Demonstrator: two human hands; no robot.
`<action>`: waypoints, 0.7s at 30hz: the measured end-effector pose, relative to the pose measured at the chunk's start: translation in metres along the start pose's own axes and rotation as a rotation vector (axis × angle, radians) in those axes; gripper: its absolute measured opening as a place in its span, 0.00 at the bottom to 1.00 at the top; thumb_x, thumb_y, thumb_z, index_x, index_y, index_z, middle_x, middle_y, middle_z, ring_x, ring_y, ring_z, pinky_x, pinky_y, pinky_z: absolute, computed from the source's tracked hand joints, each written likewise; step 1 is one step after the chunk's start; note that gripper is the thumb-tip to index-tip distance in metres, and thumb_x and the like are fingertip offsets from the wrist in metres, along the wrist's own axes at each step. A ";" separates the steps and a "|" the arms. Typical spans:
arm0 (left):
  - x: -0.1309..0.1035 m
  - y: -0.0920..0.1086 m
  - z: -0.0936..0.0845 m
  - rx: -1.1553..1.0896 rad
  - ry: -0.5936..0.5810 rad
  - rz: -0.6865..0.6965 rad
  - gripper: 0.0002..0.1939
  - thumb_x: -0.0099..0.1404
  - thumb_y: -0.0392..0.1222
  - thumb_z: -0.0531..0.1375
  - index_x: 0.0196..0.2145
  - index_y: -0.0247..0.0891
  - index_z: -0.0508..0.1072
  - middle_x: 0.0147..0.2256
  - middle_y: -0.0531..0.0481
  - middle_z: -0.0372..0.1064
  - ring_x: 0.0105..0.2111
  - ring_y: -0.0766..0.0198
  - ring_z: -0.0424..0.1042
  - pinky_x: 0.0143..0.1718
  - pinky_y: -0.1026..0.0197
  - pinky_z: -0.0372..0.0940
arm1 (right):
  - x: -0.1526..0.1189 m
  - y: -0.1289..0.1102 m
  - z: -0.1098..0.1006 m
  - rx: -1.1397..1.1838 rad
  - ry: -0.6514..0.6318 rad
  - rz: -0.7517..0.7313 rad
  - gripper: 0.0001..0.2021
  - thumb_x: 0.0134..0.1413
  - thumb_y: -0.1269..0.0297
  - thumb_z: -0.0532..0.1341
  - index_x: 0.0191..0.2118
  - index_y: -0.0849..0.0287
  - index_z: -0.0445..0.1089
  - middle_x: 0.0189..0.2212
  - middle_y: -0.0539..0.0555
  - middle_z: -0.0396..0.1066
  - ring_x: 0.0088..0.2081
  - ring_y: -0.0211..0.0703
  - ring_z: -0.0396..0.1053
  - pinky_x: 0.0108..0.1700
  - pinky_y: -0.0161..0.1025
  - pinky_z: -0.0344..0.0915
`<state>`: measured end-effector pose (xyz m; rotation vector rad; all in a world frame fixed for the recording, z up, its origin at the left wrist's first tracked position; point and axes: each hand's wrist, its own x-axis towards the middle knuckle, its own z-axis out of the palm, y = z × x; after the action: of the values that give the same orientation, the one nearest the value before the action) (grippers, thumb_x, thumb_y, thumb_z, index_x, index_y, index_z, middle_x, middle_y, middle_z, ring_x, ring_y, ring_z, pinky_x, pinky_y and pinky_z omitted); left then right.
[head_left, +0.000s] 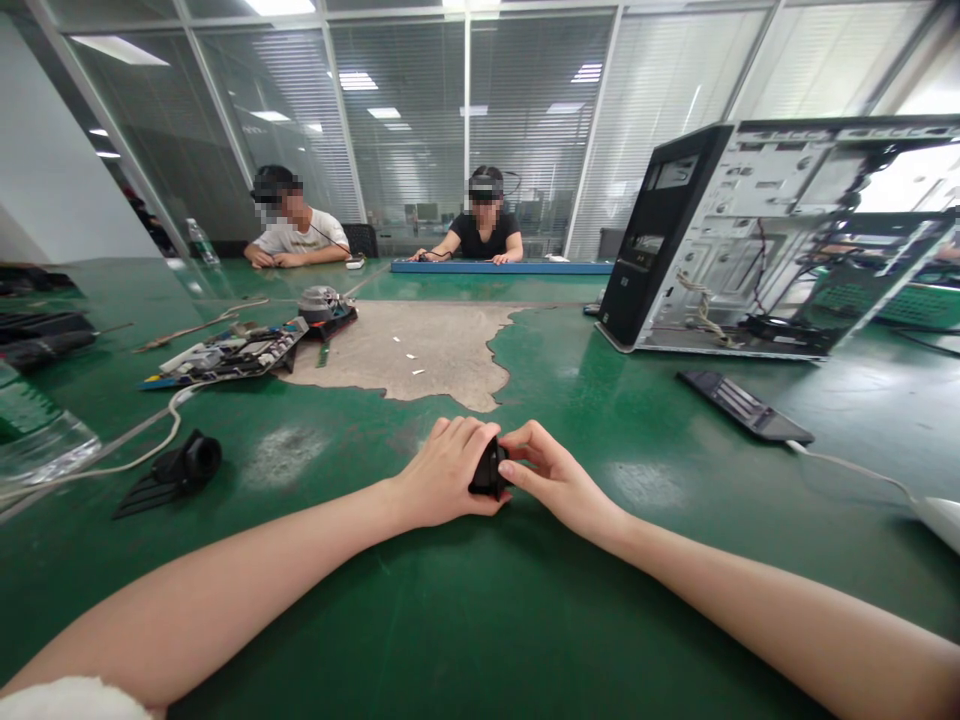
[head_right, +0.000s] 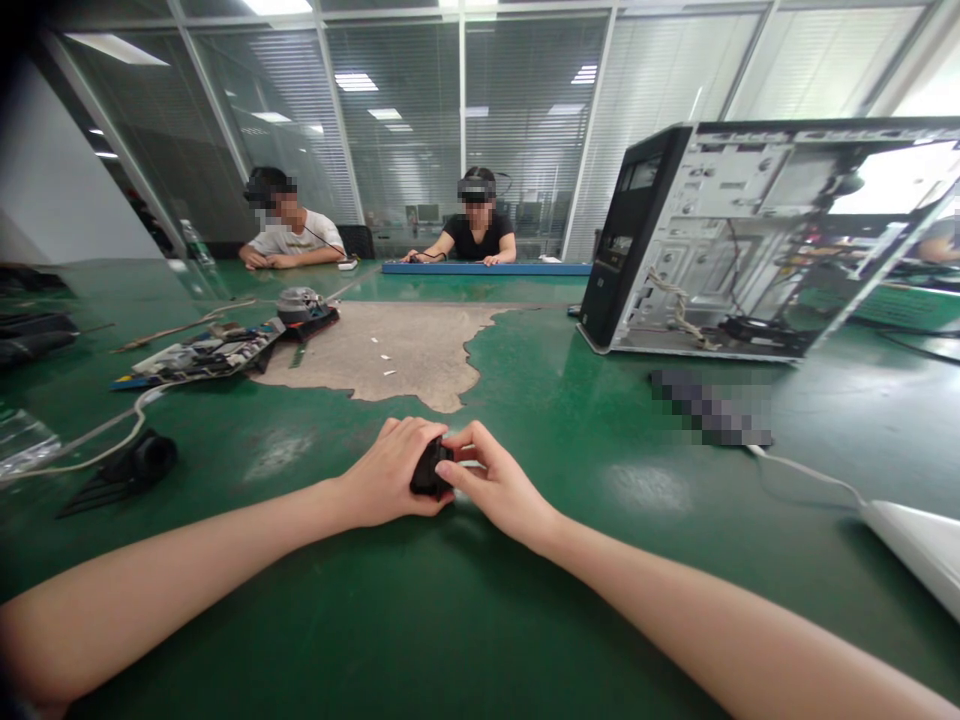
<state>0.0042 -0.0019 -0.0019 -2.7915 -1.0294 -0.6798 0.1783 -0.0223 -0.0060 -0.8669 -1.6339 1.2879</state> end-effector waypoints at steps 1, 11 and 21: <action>0.000 0.000 0.000 0.002 -0.001 0.002 0.32 0.51 0.51 0.59 0.49 0.33 0.54 0.43 0.42 0.62 0.42 0.52 0.61 0.40 0.54 0.54 | 0.001 0.000 0.000 -0.014 0.010 0.008 0.12 0.47 0.57 0.60 0.35 0.56 0.58 0.34 0.50 0.61 0.39 0.40 0.65 0.39 0.40 0.66; 0.000 0.000 -0.001 0.013 -0.018 -0.008 0.31 0.50 0.49 0.59 0.48 0.34 0.54 0.43 0.42 0.62 0.41 0.52 0.61 0.39 0.54 0.54 | -0.002 0.000 -0.003 0.030 -0.060 -0.010 0.16 0.44 0.64 0.64 0.38 0.54 0.57 0.38 0.50 0.60 0.42 0.39 0.64 0.43 0.41 0.65; 0.000 0.000 -0.001 0.004 -0.008 0.000 0.31 0.51 0.51 0.58 0.48 0.33 0.54 0.43 0.42 0.63 0.41 0.52 0.61 0.39 0.54 0.54 | 0.002 -0.004 0.000 -0.045 0.015 0.059 0.14 0.47 0.58 0.60 0.37 0.57 0.58 0.34 0.50 0.62 0.38 0.40 0.64 0.38 0.40 0.66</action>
<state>0.0035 -0.0022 -0.0011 -2.7931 -1.0315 -0.6661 0.1778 -0.0213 -0.0017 -0.9561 -1.6425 1.2863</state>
